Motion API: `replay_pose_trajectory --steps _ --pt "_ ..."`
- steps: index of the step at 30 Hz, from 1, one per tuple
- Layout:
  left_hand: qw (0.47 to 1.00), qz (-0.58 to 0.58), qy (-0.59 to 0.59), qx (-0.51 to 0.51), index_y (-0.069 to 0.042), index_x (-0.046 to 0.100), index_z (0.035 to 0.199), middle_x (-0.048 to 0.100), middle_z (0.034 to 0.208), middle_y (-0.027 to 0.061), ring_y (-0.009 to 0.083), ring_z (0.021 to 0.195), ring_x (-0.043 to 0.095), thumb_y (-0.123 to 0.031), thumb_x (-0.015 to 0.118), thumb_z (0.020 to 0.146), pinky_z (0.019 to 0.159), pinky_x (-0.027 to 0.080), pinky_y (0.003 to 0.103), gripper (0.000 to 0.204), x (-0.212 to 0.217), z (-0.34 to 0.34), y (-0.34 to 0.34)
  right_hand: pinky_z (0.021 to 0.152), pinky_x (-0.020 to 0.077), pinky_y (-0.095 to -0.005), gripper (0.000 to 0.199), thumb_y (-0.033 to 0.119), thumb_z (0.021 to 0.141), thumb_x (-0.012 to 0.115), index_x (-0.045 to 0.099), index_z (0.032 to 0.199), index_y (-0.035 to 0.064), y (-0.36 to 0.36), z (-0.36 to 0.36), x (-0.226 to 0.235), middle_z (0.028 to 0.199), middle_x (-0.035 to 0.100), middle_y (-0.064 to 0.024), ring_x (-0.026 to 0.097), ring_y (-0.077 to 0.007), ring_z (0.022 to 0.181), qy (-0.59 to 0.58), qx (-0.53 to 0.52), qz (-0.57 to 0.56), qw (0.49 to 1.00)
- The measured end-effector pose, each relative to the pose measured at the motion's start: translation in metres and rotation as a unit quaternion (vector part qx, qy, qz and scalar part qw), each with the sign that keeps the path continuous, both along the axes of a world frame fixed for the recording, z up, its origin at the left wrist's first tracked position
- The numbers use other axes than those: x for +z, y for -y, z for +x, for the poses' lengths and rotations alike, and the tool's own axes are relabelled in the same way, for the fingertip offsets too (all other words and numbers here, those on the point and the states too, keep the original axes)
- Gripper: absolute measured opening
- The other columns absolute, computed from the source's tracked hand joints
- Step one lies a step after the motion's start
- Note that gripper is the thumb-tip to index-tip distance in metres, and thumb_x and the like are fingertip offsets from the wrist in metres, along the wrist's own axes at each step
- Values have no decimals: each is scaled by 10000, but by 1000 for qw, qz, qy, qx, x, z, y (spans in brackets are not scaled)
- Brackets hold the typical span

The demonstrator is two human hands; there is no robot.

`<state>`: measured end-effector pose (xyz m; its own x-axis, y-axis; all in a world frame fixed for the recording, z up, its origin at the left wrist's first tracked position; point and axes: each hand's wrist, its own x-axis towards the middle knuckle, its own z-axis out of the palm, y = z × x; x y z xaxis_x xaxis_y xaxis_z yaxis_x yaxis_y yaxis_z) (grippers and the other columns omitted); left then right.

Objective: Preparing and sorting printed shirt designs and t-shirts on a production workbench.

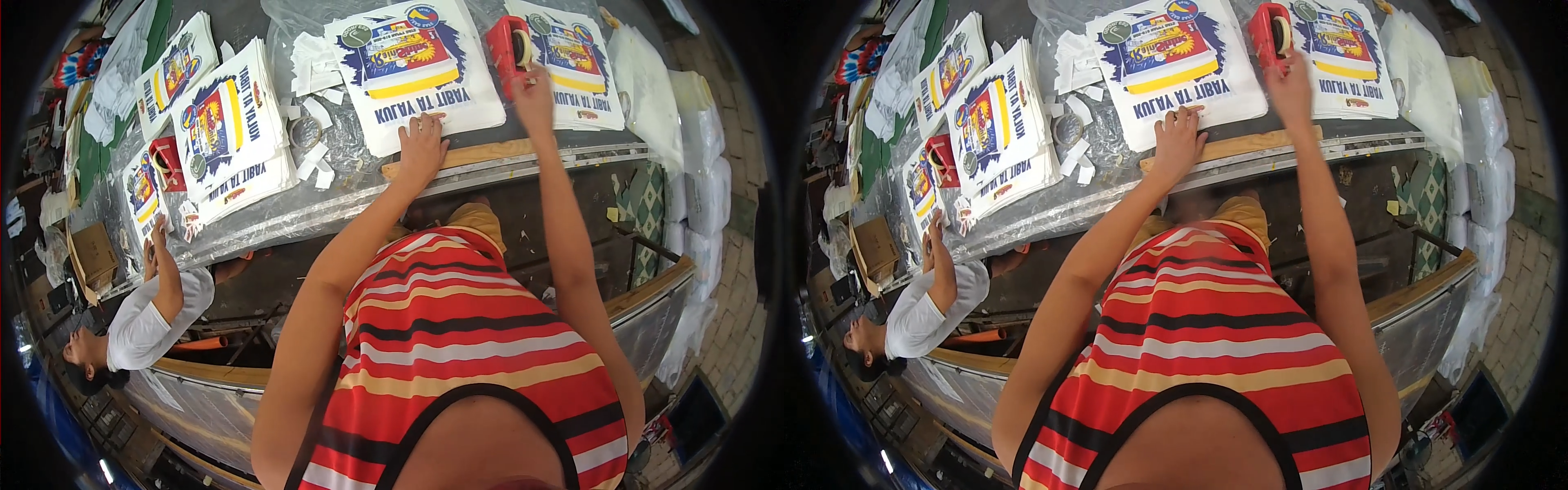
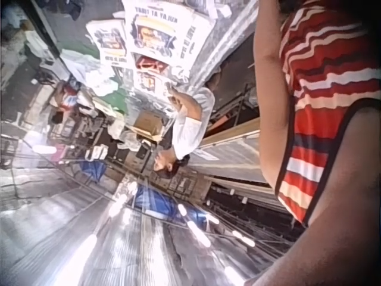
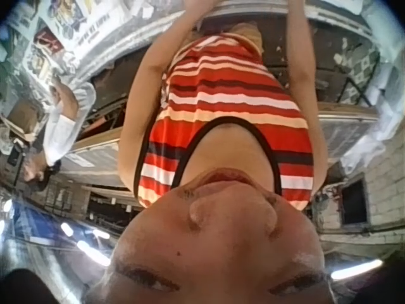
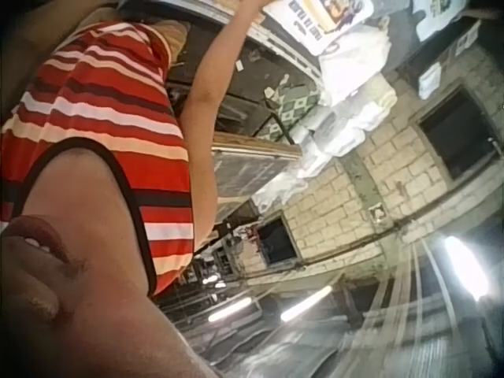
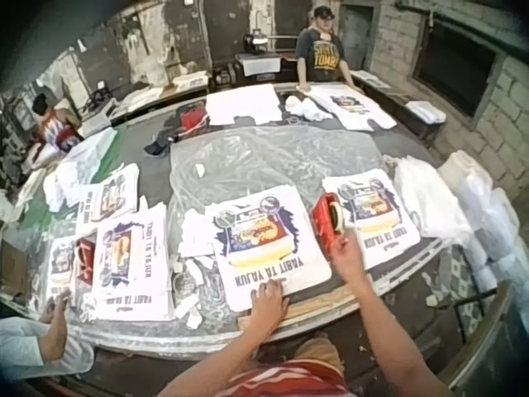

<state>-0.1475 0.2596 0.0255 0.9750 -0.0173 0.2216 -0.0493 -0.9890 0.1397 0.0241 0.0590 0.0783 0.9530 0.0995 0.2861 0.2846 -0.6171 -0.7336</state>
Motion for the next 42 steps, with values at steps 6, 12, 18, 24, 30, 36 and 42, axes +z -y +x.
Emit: replay_pose_trajectory --steps 6,12,18,24,30,36,42 --pt "997 -67 -11 22 -74 600 1298 569 1203 134 332 1088 520 -481 649 903 850 432 494 569 8 13 21 1004 473 -467 518 322 894 731 566 1279 19 92 72 -23 1235 579 -256 580 -423 1164 42 10 -156 987" --pt "997 -41 -59 8 -67 561 1379 533 1256 152 357 1139 478 -517 608 931 912 416 530 636 4 4 8 963 493 -435 422 375 868 745 694 1094 22 70 68 -24 1116 668 -229 635 -385 1095 -103 32 -114 988" --pt "997 -40 -68 3 -101 548 1423 523 1269 130 339 1153 471 -512 626 918 914 415 533 656 5 8 13 812 533 -377 334 305 848 768 729 952 -10 75 74 -25 959 722 -174 700 -284 879 -74 34 -47 996" --pt "997 -55 -62 9 -104 554 1417 513 1285 122 329 1159 470 -478 664 898 913 415 540 649 4 4 10 620 513 -275 265 220 862 778 715 992 -2 69 53 -18 793 711 -76 655 -132 669 -154 -3 112 982" --pt "996 -70 -54 20 -99 550 1413 512 1283 122 326 1161 467 -430 691 881 919 410 544 643 1 4 9 528 465 -258 433 116 833 805 524 1150 26 63 39 -12 755 683 -95 621 -118 617 -198 -51 167 965" --pt "996 -84 -36 22 -138 566 1383 517 1261 95 316 1165 471 -338 707 855 925 403 529 582 3 4 11 521 471 -285 461 94 824 804 473 1138 33 68 33 -23 753 673 -110 624 -151 607 -201 -64 168 963" --pt "996 -82 -32 27 -150 572 1384 521 1271 100 320 1189 463 -339 693 859 948 395 534 570 -2 3 8 651 512 -451 357 61 863 703 462 1127 46 66 31 -20 803 684 -221 694 -375 744 -35 13 -147 988"
